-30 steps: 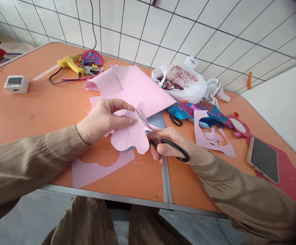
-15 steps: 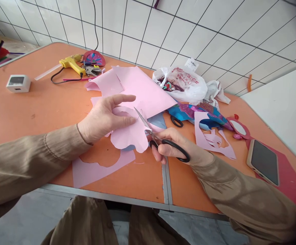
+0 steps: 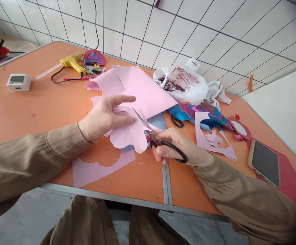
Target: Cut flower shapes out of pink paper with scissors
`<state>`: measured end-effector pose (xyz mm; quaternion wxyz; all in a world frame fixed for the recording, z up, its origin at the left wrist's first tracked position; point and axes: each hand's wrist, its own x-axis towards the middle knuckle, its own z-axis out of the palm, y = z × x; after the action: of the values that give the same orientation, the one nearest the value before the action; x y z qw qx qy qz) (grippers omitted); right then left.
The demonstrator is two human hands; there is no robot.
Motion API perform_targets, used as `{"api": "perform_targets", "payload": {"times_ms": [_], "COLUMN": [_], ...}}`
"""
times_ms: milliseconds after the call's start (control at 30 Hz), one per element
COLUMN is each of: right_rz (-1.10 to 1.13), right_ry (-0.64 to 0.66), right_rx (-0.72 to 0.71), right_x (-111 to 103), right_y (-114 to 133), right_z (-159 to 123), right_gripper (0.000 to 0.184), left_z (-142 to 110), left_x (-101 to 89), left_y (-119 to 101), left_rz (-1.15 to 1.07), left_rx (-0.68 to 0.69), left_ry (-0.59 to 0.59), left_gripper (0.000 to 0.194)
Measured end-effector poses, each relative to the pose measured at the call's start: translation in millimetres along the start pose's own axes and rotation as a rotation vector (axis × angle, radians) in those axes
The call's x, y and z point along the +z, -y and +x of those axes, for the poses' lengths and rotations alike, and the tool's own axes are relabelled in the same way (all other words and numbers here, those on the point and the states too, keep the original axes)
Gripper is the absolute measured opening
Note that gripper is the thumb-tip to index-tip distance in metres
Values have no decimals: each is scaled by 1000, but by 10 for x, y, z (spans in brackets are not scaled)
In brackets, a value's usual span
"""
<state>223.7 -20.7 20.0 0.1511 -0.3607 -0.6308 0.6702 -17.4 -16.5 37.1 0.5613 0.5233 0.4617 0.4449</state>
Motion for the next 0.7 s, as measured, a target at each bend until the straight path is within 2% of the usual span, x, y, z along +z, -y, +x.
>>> {"api": "perform_targets", "payload": {"times_ms": [200, 700], "right_rz": [7, 8], "right_ry": [-3, -1], "right_rx": [0, -5], "right_x": [-27, -20], "right_y": [-72, -67], "right_z": [19, 14], "right_gripper": [65, 61], "left_z": [11, 23], "left_x": [-9, -16], "left_y": [23, 50], "left_rz": [5, 17], "left_rx": [-19, -9], "left_ry": [7, -5], "left_gripper": [66, 67]}}
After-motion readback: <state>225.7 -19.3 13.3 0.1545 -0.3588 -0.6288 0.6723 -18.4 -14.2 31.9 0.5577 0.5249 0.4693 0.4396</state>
